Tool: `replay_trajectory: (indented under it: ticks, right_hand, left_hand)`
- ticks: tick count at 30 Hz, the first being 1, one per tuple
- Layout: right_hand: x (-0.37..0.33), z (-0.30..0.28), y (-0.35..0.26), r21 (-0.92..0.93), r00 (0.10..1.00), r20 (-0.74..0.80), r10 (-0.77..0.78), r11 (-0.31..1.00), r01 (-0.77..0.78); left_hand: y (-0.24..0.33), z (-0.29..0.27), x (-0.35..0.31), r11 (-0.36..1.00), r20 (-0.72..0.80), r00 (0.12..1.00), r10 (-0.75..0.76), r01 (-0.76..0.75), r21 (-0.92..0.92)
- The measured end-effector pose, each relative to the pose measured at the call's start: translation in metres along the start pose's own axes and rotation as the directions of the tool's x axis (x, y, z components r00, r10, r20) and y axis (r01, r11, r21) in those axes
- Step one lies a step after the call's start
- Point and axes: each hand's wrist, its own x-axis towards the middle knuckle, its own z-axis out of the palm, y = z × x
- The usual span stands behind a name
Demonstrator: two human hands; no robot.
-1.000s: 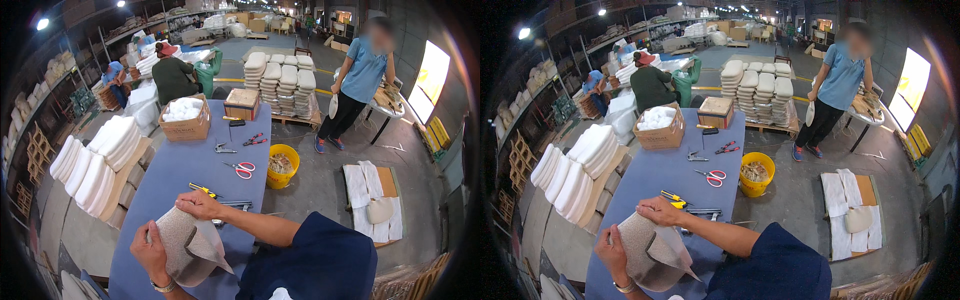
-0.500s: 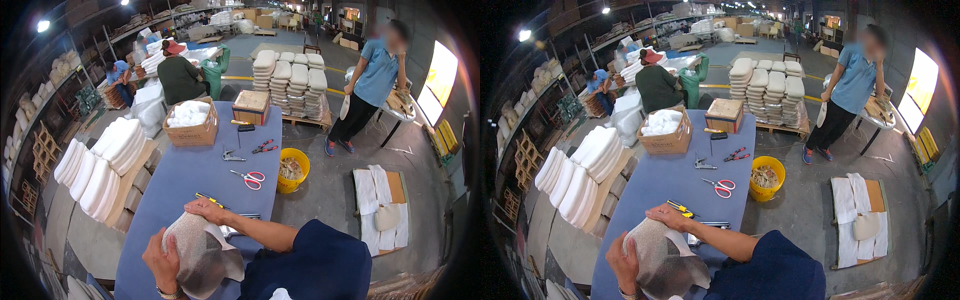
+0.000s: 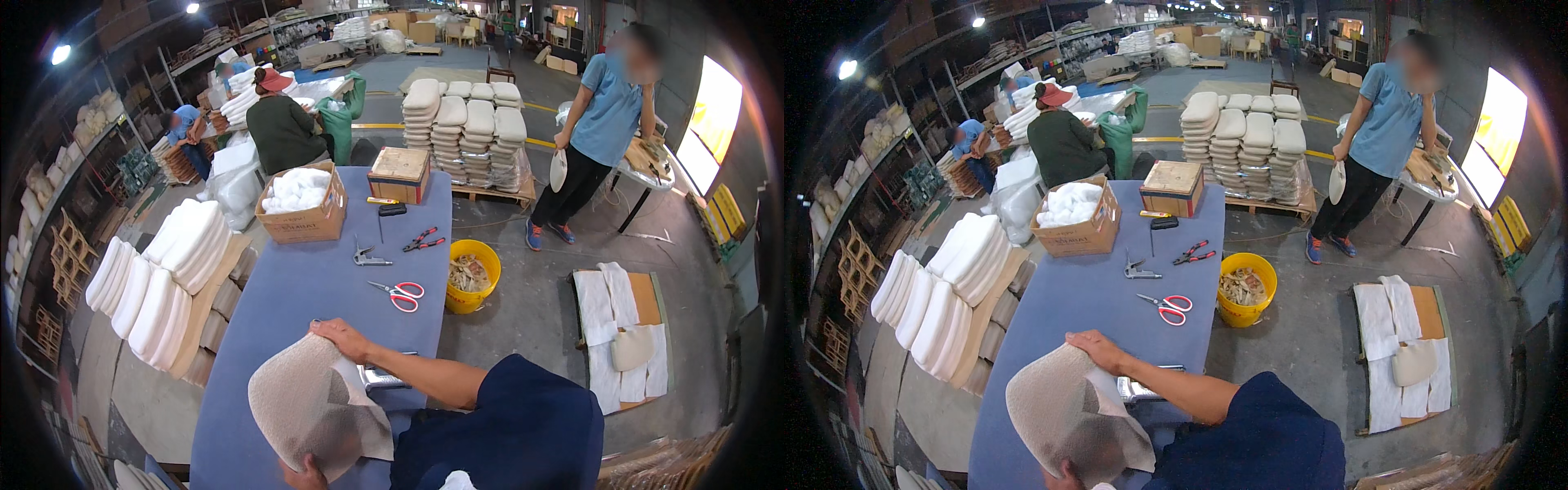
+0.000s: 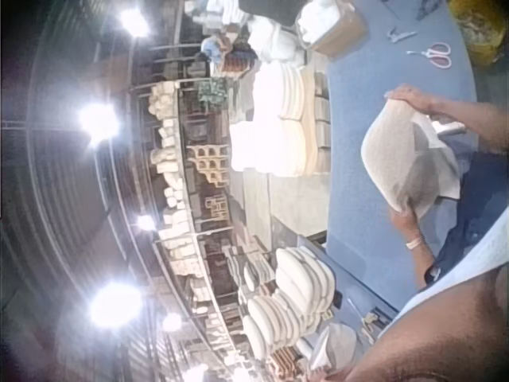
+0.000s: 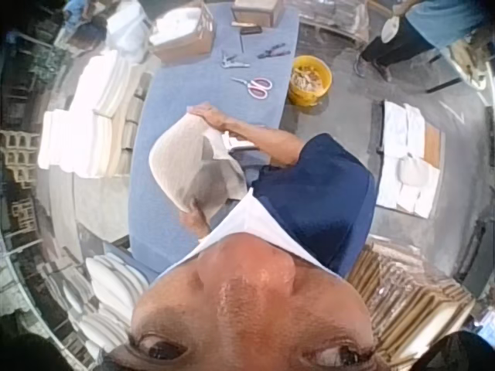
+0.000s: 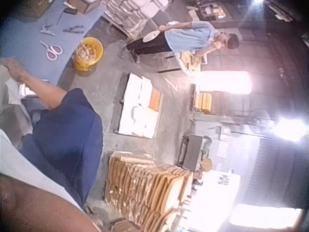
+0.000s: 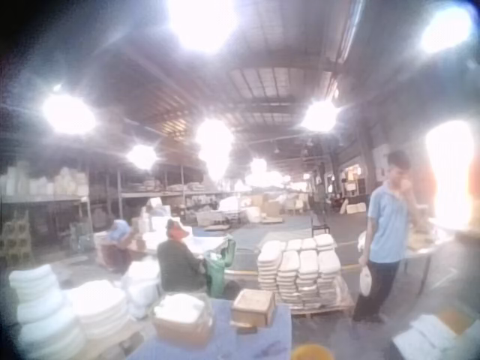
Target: The person assembles a cushion by wrapping fabric around a foam insert, securing the edges with a staple gun, and trimming excess fabric with a utility knife. The person repeats this process for multiple cushions on a workbench in a factory setting.
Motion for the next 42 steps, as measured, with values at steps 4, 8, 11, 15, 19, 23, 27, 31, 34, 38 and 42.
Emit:
replay_trajectory:
  ticks: [4, 8, 11, 15, 19, 23, 27, 31, 34, 38, 42]
  right_hand:
    - [-0.017, -0.006, 0.000, -0.056, 0.995, 0.088, 0.037, 0.998, -0.032]
    - [-0.044, 0.019, 0.019, -0.304, 0.982, 0.187, 0.015, 0.952, 0.043]
    - [-0.052, 0.059, 0.006, -0.342, 0.955, 0.296, -0.007, 0.933, 0.113]
    - [-0.025, 0.108, -0.045, -0.301, 0.771, 0.626, -0.120, 0.874, 0.381]
    - [-0.004, 0.168, -0.035, -0.273, 0.705, 0.642, -0.302, 0.769, 0.578]
    - [0.016, 0.182, 0.050, -0.431, 0.880, 0.457, -0.130, 0.833, 0.346]
    - [0.013, 0.162, 0.143, -0.746, 0.909, 0.375, 0.182, 0.641, 0.180]
    - [0.002, 0.170, 0.179, -0.770, 0.933, 0.337, 0.128, 0.608, 0.195]
    - [0.003, 0.177, 0.173, -0.782, 0.925, 0.355, 0.134, 0.585, 0.215]
    - [-0.018, 0.217, 0.171, -0.703, 0.910, 0.412, 0.039, 0.649, 0.291]
    - [-0.025, 0.246, 0.164, -0.662, 0.861, 0.495, 0.112, 0.691, 0.291]
  left_hand:
    - [-0.081, 0.041, -0.052, 0.967, -0.078, 0.983, -0.165, 0.146, -0.207]
    - [-0.128, 0.043, -0.081, 0.901, -0.048, 0.933, -0.358, 0.331, -0.281]
    - [-0.142, 0.033, -0.067, 0.831, -0.079, 0.838, -0.539, 0.515, -0.211]
    - [-0.138, 0.019, -0.052, 0.740, -0.163, 0.722, -0.672, 0.644, -0.195]
    - [-0.140, 0.003, -0.067, 0.678, -0.125, 0.684, -0.719, 0.651, -0.342]
    - [-0.126, 0.008, -0.130, 0.439, 0.075, 0.586, -0.807, 0.679, -0.588]
    - [-0.098, 0.049, -0.166, 0.075, 0.385, 0.508, -0.770, 0.672, -0.736]
    - [-0.094, 0.074, -0.161, 0.344, 0.174, 0.593, -0.786, 0.654, -0.674]
    - [-0.042, 0.015, -0.086, 0.291, 0.084, 0.562, -0.823, 0.544, -0.787]
    - [-0.038, -0.040, -0.012, 0.696, -0.173, 0.761, -0.626, 0.444, -0.564]
    - [-0.071, -0.053, 0.034, 0.856, -0.195, 0.848, -0.493, 0.433, -0.281]
